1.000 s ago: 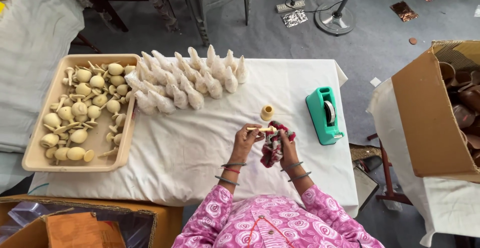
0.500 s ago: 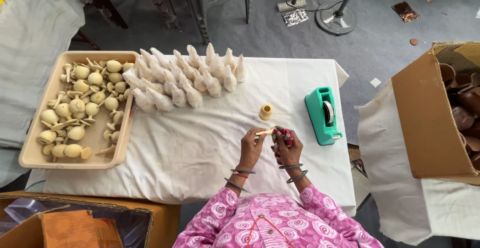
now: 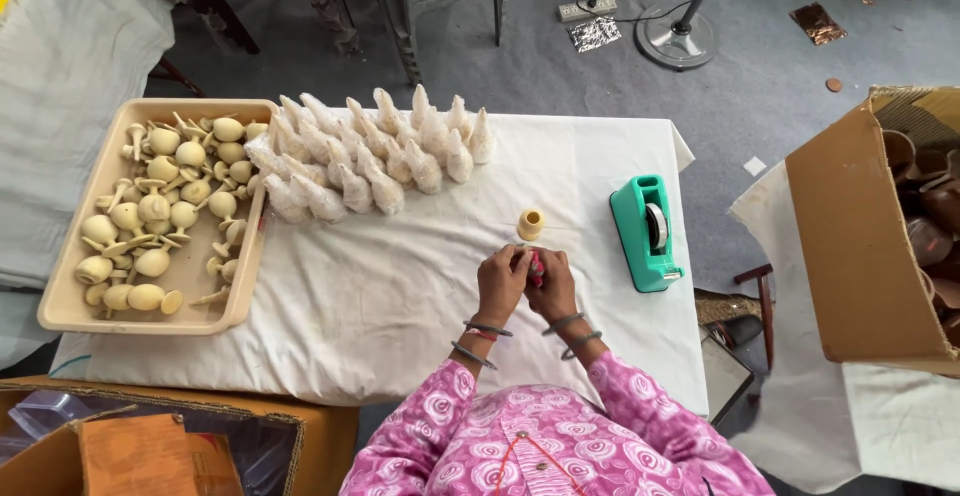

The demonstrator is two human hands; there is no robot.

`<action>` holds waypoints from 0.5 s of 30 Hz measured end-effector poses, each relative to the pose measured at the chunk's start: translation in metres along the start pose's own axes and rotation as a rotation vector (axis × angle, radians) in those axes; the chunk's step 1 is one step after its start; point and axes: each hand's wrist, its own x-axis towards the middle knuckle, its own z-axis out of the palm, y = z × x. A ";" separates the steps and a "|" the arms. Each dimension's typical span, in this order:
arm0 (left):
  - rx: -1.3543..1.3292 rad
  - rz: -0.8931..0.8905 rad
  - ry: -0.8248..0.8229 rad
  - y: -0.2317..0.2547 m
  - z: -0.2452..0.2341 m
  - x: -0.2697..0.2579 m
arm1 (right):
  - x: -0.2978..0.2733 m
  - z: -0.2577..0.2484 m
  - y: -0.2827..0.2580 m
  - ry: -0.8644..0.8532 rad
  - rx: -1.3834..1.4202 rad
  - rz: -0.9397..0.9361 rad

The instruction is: The person takes a small clay cone-shaped item and a wooden spindle-like object, uses a piece of tape to secure them together, then wraps the assembled item in plastic film, securing it with more tape.

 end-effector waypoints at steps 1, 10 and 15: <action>-0.226 0.004 -0.039 0.004 -0.003 0.005 | 0.002 0.004 0.006 -0.053 0.222 0.364; -0.925 -0.568 -0.393 -0.055 0.037 0.022 | 0.037 -0.010 0.026 0.030 1.131 0.776; -1.067 -0.565 -0.433 -0.055 0.049 0.032 | 0.045 -0.005 0.028 0.042 1.125 0.765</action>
